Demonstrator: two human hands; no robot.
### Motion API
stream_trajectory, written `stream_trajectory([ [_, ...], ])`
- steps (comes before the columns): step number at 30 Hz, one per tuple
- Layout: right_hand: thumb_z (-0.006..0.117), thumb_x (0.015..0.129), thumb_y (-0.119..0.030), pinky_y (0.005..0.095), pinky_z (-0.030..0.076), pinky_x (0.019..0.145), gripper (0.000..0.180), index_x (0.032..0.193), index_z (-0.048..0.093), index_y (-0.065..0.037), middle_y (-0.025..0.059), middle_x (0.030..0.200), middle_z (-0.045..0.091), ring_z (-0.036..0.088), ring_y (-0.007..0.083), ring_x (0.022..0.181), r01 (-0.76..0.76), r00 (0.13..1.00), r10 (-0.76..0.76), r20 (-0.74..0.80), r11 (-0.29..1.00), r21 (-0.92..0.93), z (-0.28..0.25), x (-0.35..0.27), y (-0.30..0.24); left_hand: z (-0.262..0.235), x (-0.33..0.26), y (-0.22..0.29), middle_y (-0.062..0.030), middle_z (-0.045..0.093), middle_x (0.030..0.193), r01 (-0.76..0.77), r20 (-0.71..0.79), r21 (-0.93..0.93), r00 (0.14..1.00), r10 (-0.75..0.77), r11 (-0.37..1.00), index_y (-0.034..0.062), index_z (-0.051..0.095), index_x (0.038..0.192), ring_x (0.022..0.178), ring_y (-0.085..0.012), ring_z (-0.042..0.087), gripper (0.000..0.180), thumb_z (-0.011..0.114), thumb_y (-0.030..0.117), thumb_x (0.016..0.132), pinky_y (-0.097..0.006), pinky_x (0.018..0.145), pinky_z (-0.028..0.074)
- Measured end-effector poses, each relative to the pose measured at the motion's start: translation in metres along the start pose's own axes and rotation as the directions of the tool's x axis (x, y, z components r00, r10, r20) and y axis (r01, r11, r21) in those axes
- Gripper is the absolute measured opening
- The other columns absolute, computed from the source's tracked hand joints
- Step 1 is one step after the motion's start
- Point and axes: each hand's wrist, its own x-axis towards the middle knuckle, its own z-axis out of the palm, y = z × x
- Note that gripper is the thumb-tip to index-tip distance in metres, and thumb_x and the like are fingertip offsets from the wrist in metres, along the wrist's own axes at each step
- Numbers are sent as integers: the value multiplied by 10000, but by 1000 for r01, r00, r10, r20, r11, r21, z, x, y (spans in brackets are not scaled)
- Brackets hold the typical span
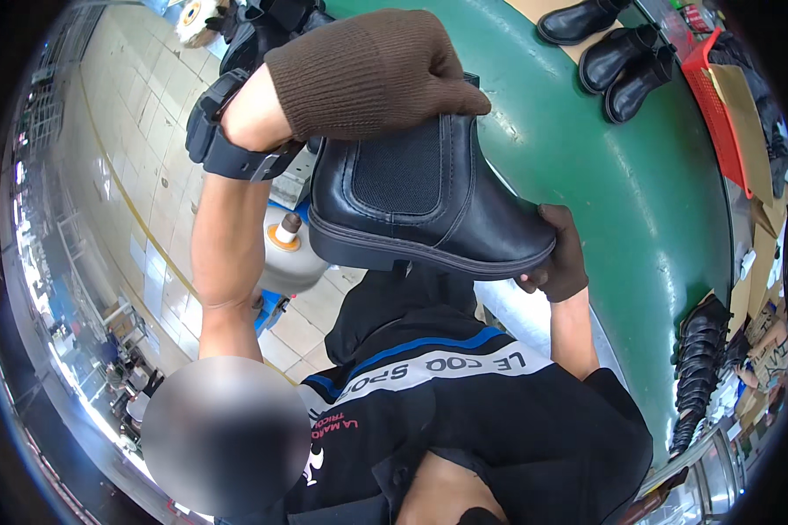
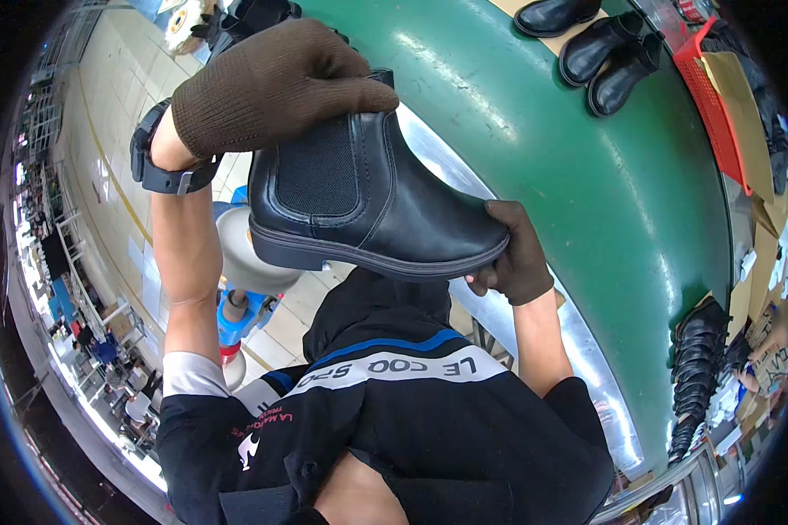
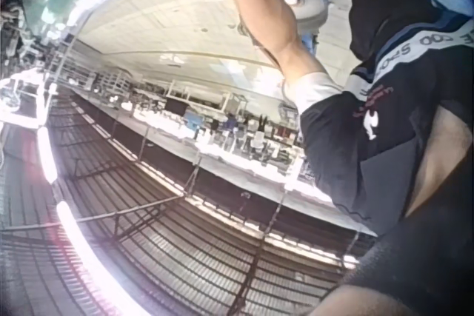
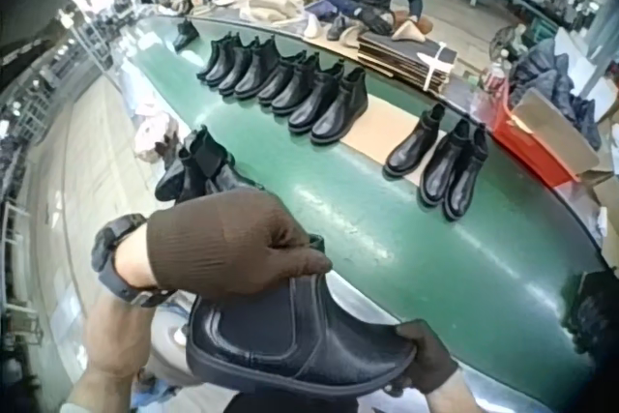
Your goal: Polishing the edges and soles of black leather boots using a motorized buffing wheel in a shoe manufacturing facility.
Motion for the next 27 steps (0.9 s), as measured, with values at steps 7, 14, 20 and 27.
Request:
stream_trajectory([
  [7, 430, 818, -415, 326, 358, 242, 499, 616, 586, 13, 128, 429, 528, 476, 204, 290, -48, 978, 36, 205, 997, 56, -5, -2, 2, -12, -4, 15, -84, 608, 633, 25, -27, -29, 999, -25, 999, 30, 687, 859, 541, -130, 575, 243, 614, 261, 844, -256, 526, 467],
  [14, 551, 791, -376, 342, 491, 479, 438, 1071, 524, -39, 103, 793, 634, 589, 244, 546, 420, 879, -435, 196, 900, 114, -5, 78, -12, 47, -51, -11, -91, 638, 764, -402, -836, -479, 480, -266, 780, -42, 620, 960, 706, -144, 615, 143, 547, 9, 848, -245, 639, 479],
  [20, 552, 848, -160, 377, 532, 667, 315, 1098, 458, 6, 147, 911, 591, 625, 264, 765, 779, 600, -796, 77, 604, 168, 7, 219, -134, 142, -82, -49, -86, 630, 750, -140, -566, -773, 592, -573, 619, -34, 614, 965, 685, -126, 601, 156, 544, 75, 878, -247, 641, 477],
  [27, 621, 807, -207, 438, 481, 689, 376, 1105, 421, -94, 104, 1013, 559, 596, 279, 909, 725, 675, -694, -250, 559, 404, -16, 343, -248, 275, -100, -72, -98, 647, 727, 153, -167, -909, 717, -676, 387, -30, 616, 917, 658, -136, 624, 205, 574, 166, 873, -260, 639, 498],
])
